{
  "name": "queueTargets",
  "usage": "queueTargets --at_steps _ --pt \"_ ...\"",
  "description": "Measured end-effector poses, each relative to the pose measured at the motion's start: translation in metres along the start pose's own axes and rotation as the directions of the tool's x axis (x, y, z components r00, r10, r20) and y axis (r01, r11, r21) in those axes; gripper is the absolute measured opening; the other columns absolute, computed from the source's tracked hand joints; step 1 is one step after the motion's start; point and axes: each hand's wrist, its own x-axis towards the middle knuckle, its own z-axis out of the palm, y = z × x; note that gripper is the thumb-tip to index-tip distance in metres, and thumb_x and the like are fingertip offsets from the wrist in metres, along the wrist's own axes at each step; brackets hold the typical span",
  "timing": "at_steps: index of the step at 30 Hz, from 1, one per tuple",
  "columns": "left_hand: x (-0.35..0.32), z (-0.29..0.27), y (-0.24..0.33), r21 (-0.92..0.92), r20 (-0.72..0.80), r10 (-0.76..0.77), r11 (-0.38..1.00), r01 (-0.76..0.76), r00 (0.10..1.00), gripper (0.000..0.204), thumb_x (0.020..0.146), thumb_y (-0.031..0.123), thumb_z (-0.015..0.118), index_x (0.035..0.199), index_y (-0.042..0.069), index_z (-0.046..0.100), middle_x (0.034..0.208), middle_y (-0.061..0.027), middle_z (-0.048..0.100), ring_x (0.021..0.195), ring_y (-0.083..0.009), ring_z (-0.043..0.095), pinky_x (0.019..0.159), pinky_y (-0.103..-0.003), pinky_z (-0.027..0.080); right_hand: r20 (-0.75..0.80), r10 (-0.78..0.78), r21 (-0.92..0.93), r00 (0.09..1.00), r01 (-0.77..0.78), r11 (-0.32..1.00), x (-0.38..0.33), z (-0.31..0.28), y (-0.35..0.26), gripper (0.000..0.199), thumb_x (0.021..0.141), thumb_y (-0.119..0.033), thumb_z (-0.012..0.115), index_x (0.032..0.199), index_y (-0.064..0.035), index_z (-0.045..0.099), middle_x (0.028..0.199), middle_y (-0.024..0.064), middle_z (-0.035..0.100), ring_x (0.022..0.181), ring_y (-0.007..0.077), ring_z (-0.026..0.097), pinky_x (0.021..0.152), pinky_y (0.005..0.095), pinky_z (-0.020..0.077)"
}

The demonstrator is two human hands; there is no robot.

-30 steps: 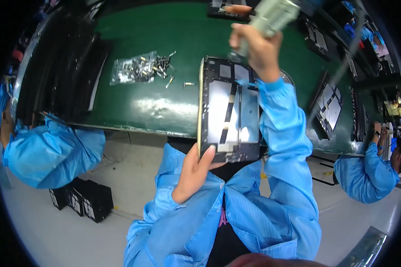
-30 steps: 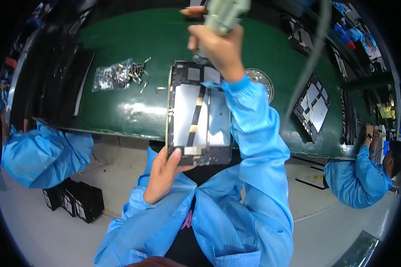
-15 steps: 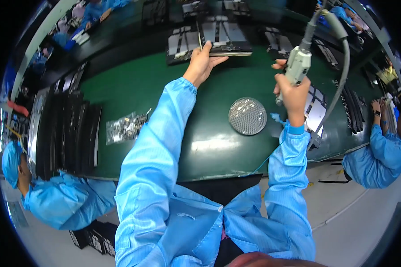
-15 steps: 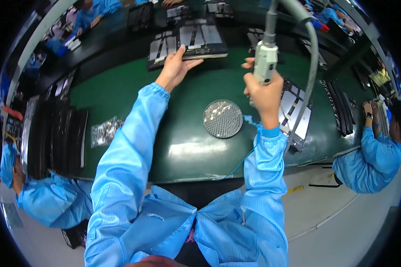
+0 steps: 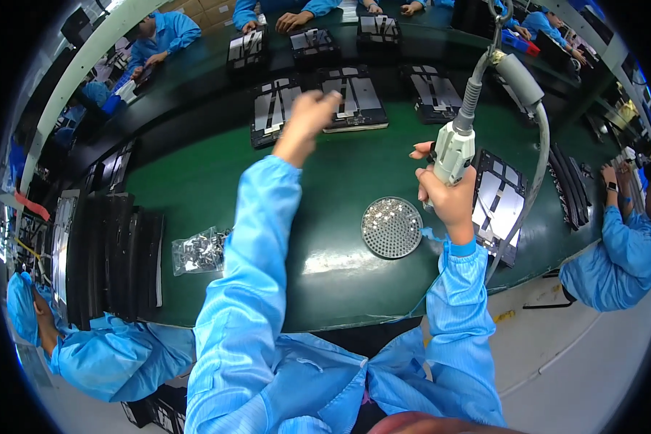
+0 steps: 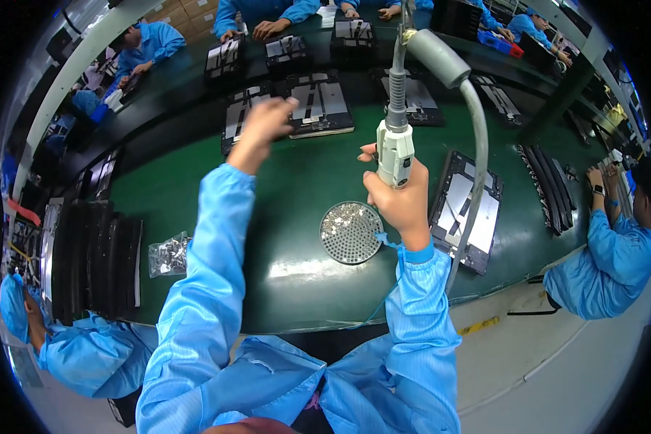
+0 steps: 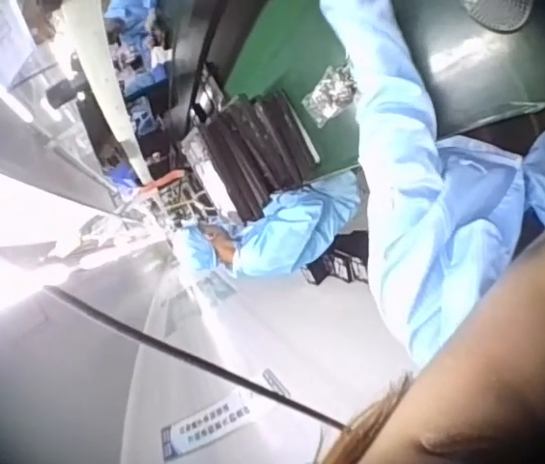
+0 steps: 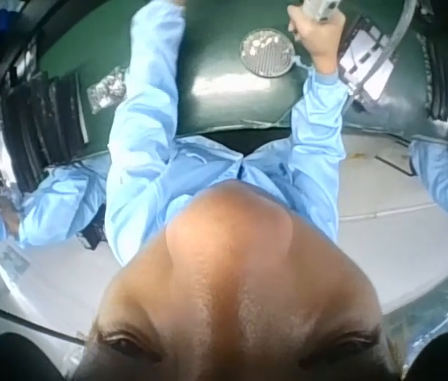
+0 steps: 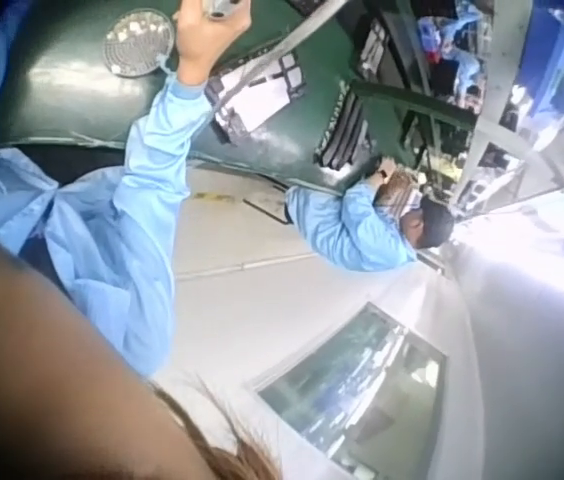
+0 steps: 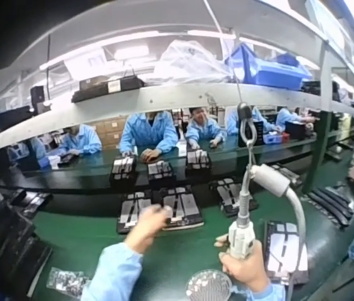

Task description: Assembling tablet screen components using an electric screwdriver on a production line.

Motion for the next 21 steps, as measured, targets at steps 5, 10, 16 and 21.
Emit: queueTargets --at_steps 5,10,16,21 --pt "0.039 -0.138 -0.045 0.612 -0.573 0.236 0.760 0.218 0.785 0.086 0.075 0.058 0.080 0.124 -0.011 0.060 0.113 -0.0235 0.068 0.110 -0.0333 0.065 0.094 -0.043 0.052 0.002 -0.013 0.008 1.000 0.013 1.000 0.004 0.012 -0.005 0.032 0.080 0.006 0.058 0.111 0.0071 0.065 0.096 0.0123 0.071 0.052 0.0083 0.056 0.047 0.0246 0.0440" --pt "0.088 -0.167 -0.112 0.225 -0.346 -0.262 0.909 0.351 0.901 0.098 0.064 0.060 0.090 0.118 -0.016 0.063 0.119 -0.0250 0.067 0.111 -0.0334 0.064 0.098 -0.040 0.047 -0.001 0.002 0.021 1.000 -0.002 1.000 -0.004 0.006 -0.010 0.033 0.081 0.007 0.059 0.113 0.0063 0.064 0.097 0.0122 0.071 0.052 0.0081 0.056 0.047 0.0238 0.0436" --pt "0.071 -0.143 -0.096 -0.060 -0.175 -0.330 0.944 0.325 0.928 0.079 0.062 0.036 0.097 0.109 -0.019 0.063 0.111 -0.0252 0.068 0.096 -0.0289 0.070 0.084 -0.037 0.054 0.021 0.029 0.048 0.999 -0.030 0.998 -0.009 0.002 0.004 0.037 0.078 0.008 0.061 0.114 0.0050 0.063 0.100 0.0128 0.071 0.053 0.0093 0.060 0.048 0.0242 0.0472" --pt "0.066 -0.153 -0.088 0.129 -0.471 -0.001 0.989 0.070 0.882 0.061 0.090 0.023 0.073 0.130 -0.015 0.048 0.121 -0.0235 0.064 0.109 -0.0259 0.061 0.093 -0.041 0.050 0.058 0.031 0.060 0.998 -0.035 0.998 -0.011 0.010 -0.001 0.036 0.079 0.007 0.061 0.115 0.0037 0.065 0.099 0.0100 0.071 0.054 0.0093 0.059 0.048 0.0243 0.0473"
